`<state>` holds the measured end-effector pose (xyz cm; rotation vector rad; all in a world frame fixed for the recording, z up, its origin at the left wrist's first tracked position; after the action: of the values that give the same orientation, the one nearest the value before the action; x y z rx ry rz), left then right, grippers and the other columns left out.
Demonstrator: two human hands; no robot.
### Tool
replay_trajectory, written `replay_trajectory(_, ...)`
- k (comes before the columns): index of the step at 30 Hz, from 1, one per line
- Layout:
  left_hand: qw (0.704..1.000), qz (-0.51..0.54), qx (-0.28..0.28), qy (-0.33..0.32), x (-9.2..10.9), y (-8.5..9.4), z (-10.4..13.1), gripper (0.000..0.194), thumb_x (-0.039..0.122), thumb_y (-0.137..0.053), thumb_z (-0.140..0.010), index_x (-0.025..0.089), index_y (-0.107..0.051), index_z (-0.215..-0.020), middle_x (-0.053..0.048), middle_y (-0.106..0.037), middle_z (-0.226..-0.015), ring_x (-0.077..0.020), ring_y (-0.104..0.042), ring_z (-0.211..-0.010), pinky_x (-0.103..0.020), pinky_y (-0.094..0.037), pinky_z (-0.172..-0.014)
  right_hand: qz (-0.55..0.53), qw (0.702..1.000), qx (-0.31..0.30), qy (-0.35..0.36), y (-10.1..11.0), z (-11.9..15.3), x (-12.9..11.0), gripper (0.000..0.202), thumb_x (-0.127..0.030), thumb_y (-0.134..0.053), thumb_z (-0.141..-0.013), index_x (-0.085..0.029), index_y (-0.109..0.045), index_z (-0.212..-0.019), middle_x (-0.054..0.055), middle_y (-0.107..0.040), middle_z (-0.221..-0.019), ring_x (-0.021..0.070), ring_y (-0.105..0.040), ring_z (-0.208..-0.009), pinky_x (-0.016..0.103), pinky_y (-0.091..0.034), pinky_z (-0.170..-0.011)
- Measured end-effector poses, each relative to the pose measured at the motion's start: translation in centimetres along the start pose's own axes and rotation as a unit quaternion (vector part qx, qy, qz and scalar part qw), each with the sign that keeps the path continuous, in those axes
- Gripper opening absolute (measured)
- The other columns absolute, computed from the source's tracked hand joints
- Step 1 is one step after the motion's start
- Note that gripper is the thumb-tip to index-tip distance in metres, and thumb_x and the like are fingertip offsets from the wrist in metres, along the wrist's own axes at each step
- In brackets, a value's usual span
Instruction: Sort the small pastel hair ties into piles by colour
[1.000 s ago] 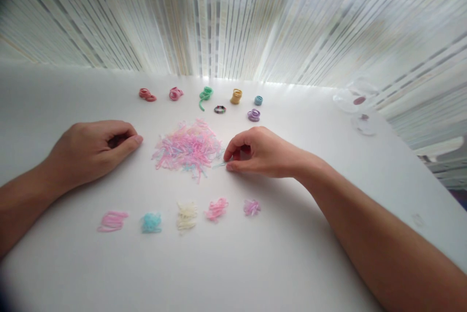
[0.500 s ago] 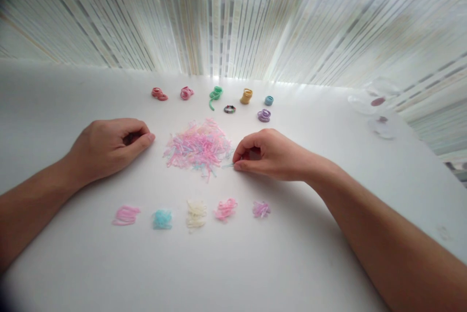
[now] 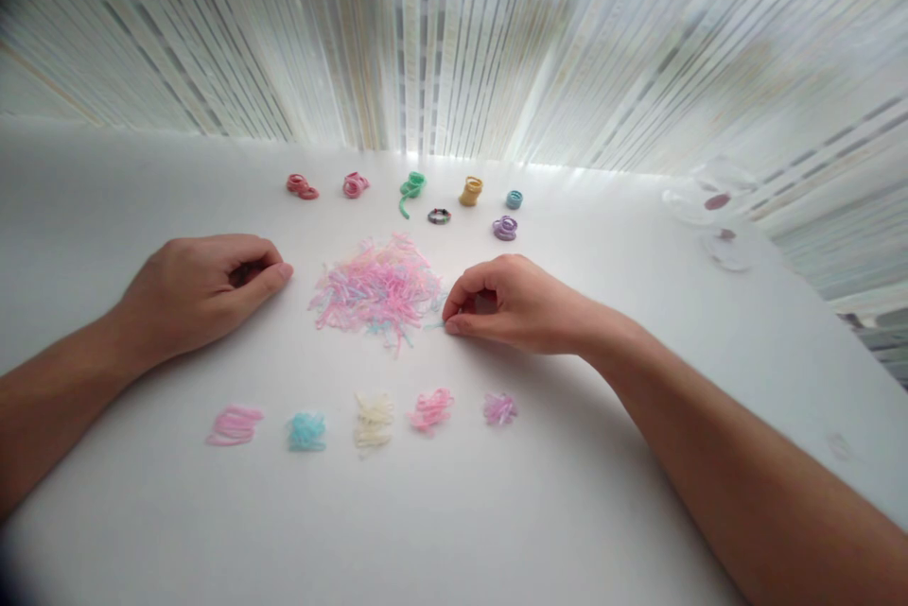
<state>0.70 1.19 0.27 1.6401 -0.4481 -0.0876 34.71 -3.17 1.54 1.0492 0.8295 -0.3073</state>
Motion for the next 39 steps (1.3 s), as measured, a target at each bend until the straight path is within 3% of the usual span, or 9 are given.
replay_trajectory(16, 1.0, 0.006, -0.003, 0.0, 0.13, 0.15, 0.05, 0.036, 0.051, -0.046, -0.09, 0.022, -0.063, -0.076, -0.002, -0.066, -0.073, -0.0174, -0.054, -0.067, -0.031, -0.035, -0.065, -0.027, 0.999, -0.026, 0.007, -0.1, -0.05, -0.12, 0.022, -0.041, -0.069, -0.089, -0.019, -0.072, -0.091, 0.005, -0.074, -0.085, 0.0192, -0.063, -0.076, 0.032, -0.051, -0.068)
replay_trajectory(39, 1.0, 0.008, 0.0, -0.007, 0.03, 0.06, 0.15, 0.035, 0.049, -0.047, -0.092, 0.021, -0.063, -0.078, 0.0, -0.064, -0.072, -0.0156, -0.052, -0.067, -0.032, -0.034, -0.067, -0.02, 0.999, -0.026, 0.009, -0.11, -0.05, 0.0, 0.022, -0.041, -0.069, -0.09, -0.02, -0.072, -0.091, 0.004, -0.075, -0.085, 0.0197, -0.065, -0.077, 0.032, -0.051, -0.067)
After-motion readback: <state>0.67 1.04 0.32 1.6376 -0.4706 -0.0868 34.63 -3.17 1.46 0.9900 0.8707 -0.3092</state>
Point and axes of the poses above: each hand's wrist, its own z-axis away from the middle knuckle, its own y-axis out of the back of the hand, x = y × z, the point moved 1 cm from there along -z, towards the middle knuckle
